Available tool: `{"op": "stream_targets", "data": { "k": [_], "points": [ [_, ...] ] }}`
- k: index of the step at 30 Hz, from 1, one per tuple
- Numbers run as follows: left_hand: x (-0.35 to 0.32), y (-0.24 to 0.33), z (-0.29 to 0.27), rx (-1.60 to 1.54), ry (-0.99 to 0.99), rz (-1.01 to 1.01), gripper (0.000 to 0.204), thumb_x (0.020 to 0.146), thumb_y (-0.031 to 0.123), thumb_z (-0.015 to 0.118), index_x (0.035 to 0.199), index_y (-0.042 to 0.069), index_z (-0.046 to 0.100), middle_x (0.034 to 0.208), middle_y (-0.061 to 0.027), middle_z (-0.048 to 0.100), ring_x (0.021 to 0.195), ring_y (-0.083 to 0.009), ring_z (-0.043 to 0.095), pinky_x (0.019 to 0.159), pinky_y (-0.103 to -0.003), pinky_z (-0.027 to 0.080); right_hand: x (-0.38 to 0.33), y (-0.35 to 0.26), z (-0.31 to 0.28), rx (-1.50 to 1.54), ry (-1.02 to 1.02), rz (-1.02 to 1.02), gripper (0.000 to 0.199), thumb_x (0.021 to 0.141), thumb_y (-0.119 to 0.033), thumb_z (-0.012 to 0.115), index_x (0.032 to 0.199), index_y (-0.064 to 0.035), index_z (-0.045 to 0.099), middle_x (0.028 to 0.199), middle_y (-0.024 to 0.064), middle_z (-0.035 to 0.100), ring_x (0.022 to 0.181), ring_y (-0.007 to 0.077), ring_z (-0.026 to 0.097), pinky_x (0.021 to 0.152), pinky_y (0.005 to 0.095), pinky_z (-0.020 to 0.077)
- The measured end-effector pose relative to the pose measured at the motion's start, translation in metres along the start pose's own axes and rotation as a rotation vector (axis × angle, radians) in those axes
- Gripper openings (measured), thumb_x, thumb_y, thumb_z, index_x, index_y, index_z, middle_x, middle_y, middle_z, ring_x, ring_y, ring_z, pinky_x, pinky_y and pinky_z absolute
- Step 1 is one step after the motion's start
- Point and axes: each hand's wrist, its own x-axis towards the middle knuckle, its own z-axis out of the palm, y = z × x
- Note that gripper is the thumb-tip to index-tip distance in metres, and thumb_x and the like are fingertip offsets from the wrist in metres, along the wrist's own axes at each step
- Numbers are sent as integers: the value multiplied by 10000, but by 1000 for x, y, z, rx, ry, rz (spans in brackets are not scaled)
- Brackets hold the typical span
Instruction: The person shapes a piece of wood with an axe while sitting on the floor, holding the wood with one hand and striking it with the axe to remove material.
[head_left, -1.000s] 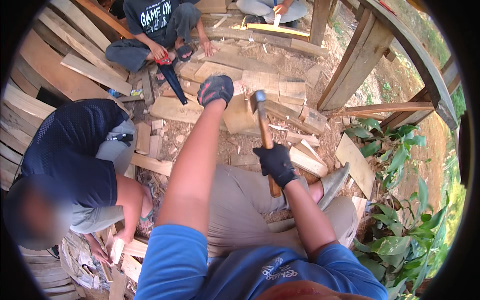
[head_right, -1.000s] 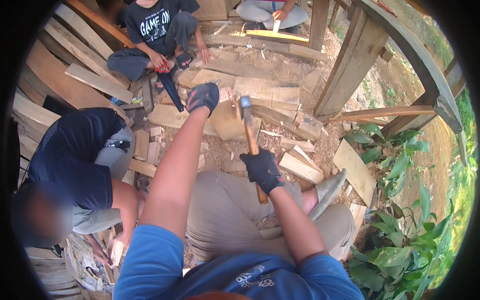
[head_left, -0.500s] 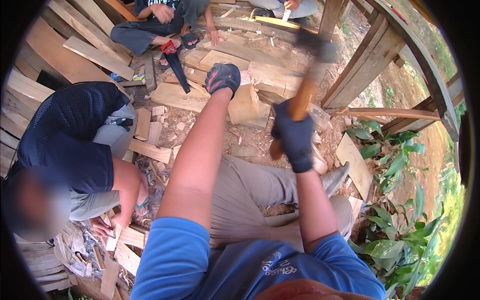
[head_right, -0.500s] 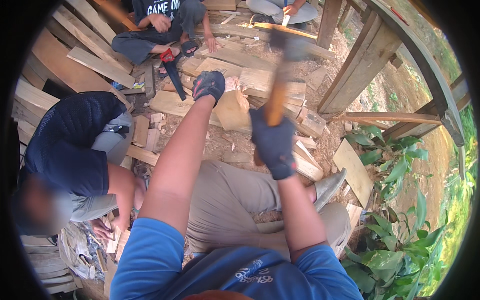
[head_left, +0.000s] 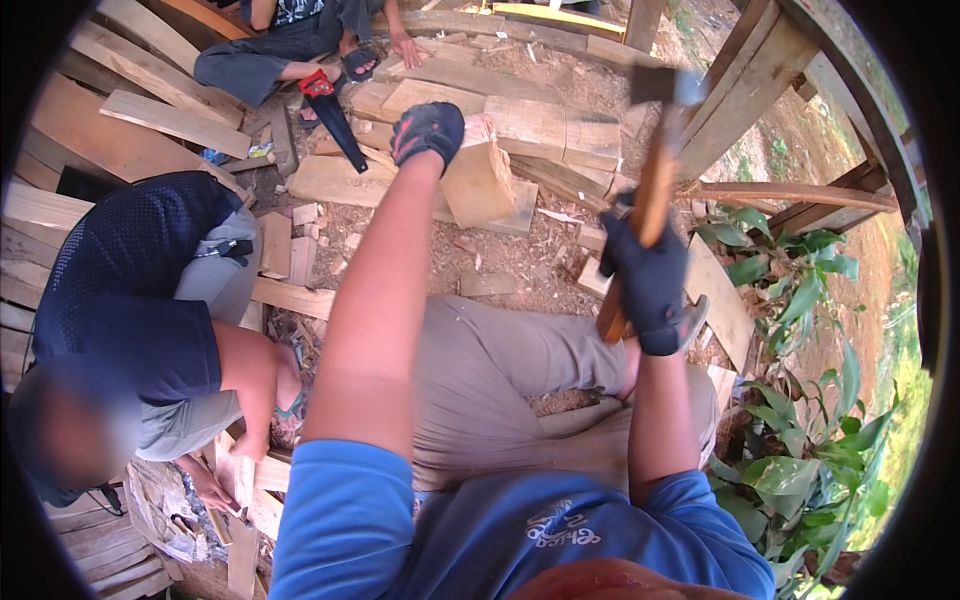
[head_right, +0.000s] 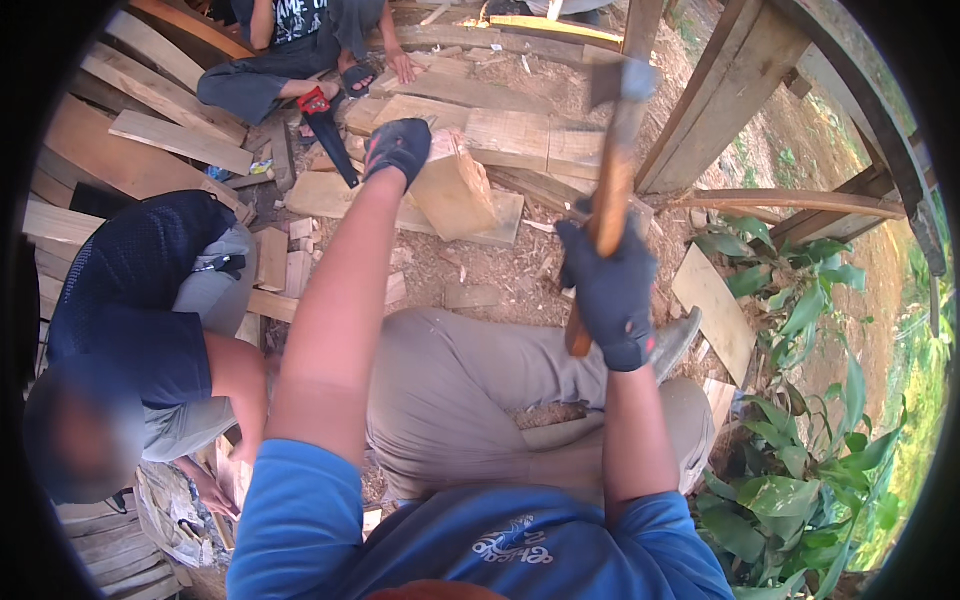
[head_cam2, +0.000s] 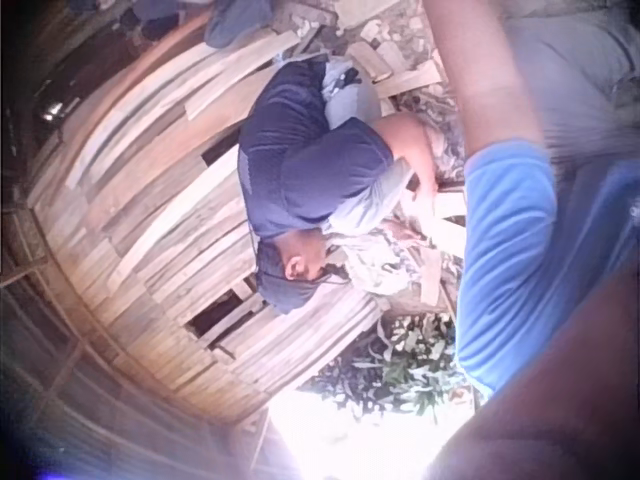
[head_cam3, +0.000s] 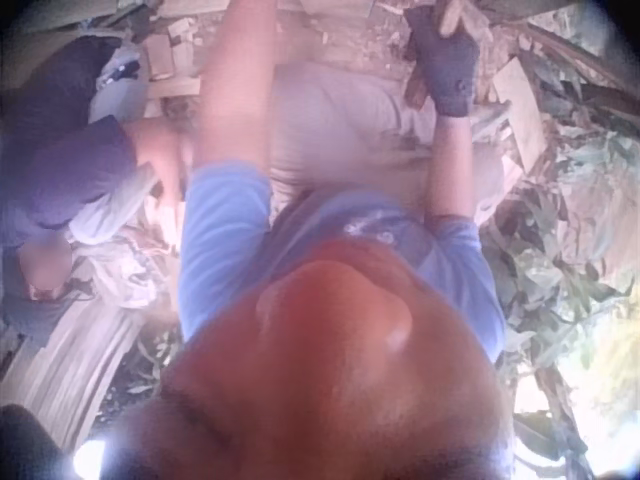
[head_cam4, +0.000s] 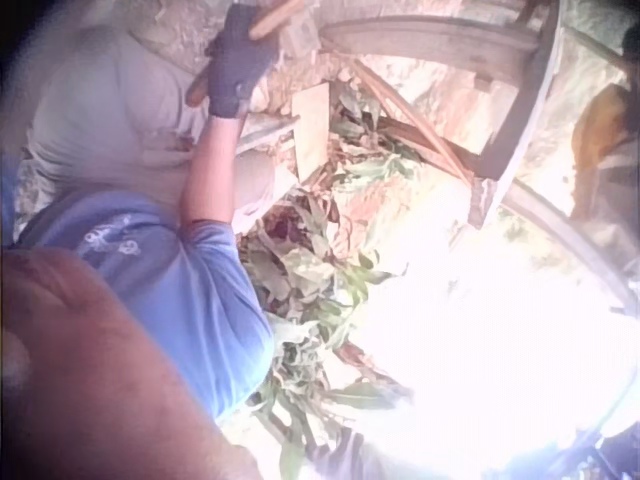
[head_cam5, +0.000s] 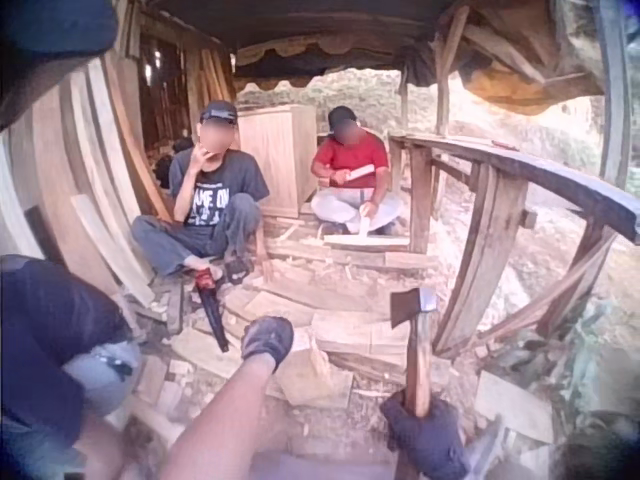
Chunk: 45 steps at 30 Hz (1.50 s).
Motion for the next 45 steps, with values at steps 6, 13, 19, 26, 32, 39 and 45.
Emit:
{"op": "stream_targets", "data": {
  "k": [6,13,19,26,32,39,45],
  "points": [
    [-21,24,-16,-44,8,-46,470,961,355,517,1197,71,807,1316,-207,742,1243,-416,704,1070,-499,543,28,-86,-28,292,398,-582,188,1077,-164,693,1193,-17,713,777,39,649,607,117,590,562,293,506],
    [-28,30,-24,-79,-29,-59,593,1014,517,469,1271,79,777,1389,-208,704,1315,-435,651,1128,-516,484,21,12,54,414,182,-439,148,1025,-124,724,919,-30,683,747,77,694,679,181,693,637,391,584],
    [-10,15,-11,-121,48,-169,530,984,440,494,1240,81,789,1377,-212,709,1295,-424,668,1114,-505,500,-1,108,99,-119,-320,376,307,954,-300,759,977,2,706,681,119,678,547,231,685,524,398,548],
    [-30,26,-26,-163,-2,-135,519,972,414,491,1213,70,795,1342,-196,730,1256,-418,690,1086,-501,519,-8,-37,39,193,-97,217,168,999,-166,769,941,-30,691,664,15,632,524,102,586,484,282,468],
    [-34,32,-28,-181,-17,-120,516,967,401,481,1190,59,798,1325,-205,734,1251,-420,688,1071,-509,524,-2,-71,44,447,82,-306,89,1015,-86,728,959,-25,696,663,19,620,574,96,575,543,292,463],
    [-40,25,-30,-231,-5,-163,520,948,409,491,1181,59,797,1314,-211,735,1250,-427,688,1079,-500,523,25,132,104,2,-364,548,177,965,-198,779,962,-42,695,693,53,617,551,204,596,537,416,507],
    [-33,24,-17,-272,13,-156,541,936,433,504,1194,52,788,1345,-197,725,1261,-418,685,1081,-501,519,8,138,28,281,-220,733,230,973,-211,785,859,-75,638,641,16,551,475,173,520,457,345,443]
  ]
}}
